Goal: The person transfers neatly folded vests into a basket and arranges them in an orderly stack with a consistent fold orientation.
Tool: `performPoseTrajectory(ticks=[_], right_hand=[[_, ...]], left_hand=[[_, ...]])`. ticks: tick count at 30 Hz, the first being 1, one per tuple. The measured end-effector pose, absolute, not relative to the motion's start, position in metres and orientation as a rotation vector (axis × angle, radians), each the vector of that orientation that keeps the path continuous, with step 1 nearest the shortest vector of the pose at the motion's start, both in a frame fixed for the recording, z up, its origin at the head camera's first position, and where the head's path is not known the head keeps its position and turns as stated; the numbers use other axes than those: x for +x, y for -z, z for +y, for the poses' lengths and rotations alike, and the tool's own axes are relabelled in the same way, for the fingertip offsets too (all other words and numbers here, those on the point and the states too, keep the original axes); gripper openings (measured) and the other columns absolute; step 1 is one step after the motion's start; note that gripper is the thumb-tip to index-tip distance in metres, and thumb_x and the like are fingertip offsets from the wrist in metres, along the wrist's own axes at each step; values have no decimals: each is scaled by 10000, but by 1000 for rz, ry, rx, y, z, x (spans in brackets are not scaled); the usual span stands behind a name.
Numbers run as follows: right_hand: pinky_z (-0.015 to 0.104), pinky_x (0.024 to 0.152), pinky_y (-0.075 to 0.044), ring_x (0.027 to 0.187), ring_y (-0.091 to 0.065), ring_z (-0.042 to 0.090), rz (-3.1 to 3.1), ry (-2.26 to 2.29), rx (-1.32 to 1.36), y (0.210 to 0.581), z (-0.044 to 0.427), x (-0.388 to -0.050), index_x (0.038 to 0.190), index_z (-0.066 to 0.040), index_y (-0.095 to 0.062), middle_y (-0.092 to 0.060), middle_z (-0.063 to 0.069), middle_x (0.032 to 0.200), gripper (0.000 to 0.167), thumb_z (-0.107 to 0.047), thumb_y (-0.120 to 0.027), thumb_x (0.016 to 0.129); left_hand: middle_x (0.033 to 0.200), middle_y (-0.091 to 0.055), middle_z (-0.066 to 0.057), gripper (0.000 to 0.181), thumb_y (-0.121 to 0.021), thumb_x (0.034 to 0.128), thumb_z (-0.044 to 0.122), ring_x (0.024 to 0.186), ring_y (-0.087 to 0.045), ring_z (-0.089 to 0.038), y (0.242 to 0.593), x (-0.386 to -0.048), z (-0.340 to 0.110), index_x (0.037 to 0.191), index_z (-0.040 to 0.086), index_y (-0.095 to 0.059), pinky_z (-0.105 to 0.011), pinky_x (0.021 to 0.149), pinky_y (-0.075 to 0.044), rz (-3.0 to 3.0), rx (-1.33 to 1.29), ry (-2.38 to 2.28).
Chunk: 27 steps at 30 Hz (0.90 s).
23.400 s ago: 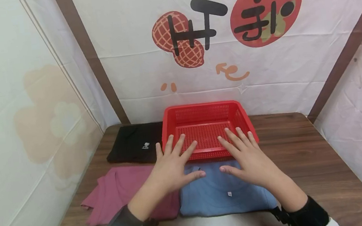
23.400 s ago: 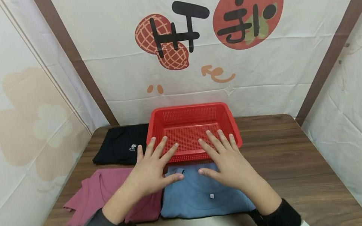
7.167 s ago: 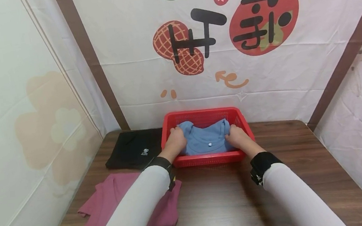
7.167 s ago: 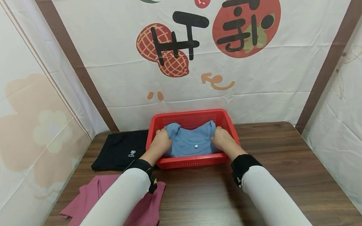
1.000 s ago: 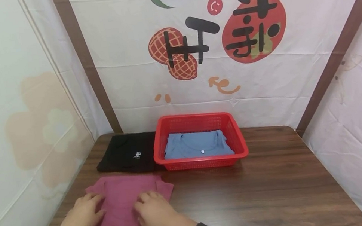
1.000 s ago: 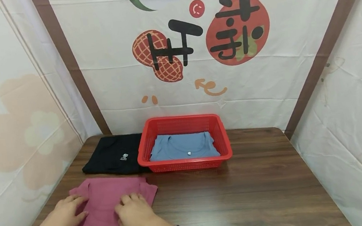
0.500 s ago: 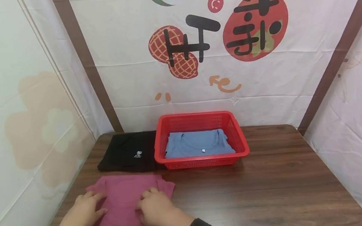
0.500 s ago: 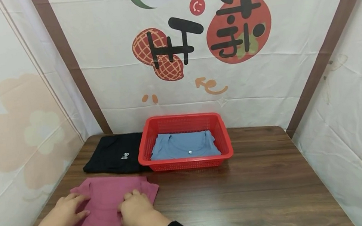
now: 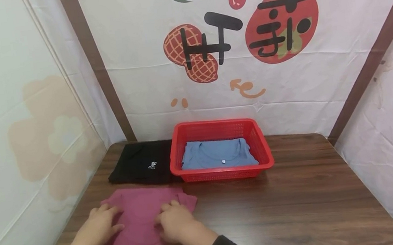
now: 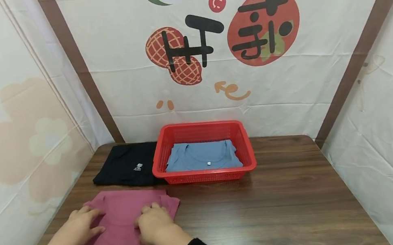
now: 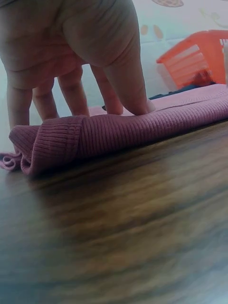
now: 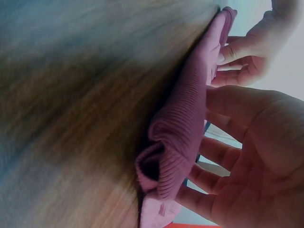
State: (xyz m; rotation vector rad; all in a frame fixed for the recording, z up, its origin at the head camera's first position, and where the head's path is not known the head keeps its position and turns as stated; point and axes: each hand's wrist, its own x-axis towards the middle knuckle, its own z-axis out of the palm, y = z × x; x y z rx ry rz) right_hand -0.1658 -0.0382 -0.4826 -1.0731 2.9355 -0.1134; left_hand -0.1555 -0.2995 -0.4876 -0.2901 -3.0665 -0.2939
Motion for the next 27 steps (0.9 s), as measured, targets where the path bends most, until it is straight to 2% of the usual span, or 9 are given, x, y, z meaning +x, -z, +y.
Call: performPoseTrajectory(ticks=[4, 9, 19, 23, 27], right_hand=[[311, 750, -504, 1038, -540, 137, 2919, 128, -1059, 482, -31, -167, 1070, -441, -769, -628, -140, 1080, 281, -371, -807, 800], [329, 767, -514, 1048, -538, 154, 2886, 174, -1043, 478, -21, -166, 1062, -418, -780, -627, -133, 1060, 295, -354, -836, 780], [360, 879, -496, 1001, -516, 165, 2839, 303, -1003, 471, 7, -166, 1021, -351, -796, -619, -110, 1021, 275, -303, -874, 762], [362, 886, -488, 1000, -514, 161, 2823, 363, -982, 470, 21, -167, 1005, -337, -800, -616, -115, 1002, 270, -278, -879, 754], [381, 916, -478, 1025, -511, 166, 2786, 444, -954, 469, 35, -167, 1017, -321, -803, -618, -115, 1010, 280, -246, -876, 757]], left_hand=[[1197, -621, -285, 519, -851, 799, 293, 1042, -564, -502, 486, -154, -291, 1214, 22, -696, -684, 903, -478, -3088, -289, 290], [1122, -641, -215, 502, -860, 790, 297, 977, -567, -419, 485, -150, -279, 1186, 30, -704, -627, 873, -503, -3090, -279, 254], [1039, -630, -154, 477, -854, 805, 309, 924, -545, -356, 483, -149, -248, 1178, 55, -701, -557, 786, -547, -3094, -286, 235], [1070, -626, -168, 476, -854, 806, 325, 998, -553, -411, 481, -149, -235, 1182, 76, -699, -616, 679, -563, -3110, -258, 239], [1118, -618, -189, 474, -849, 816, 346, 1104, -540, -489, 479, -148, -223, 1189, 97, -698, -701, 550, -524, -3143, -216, 234]])
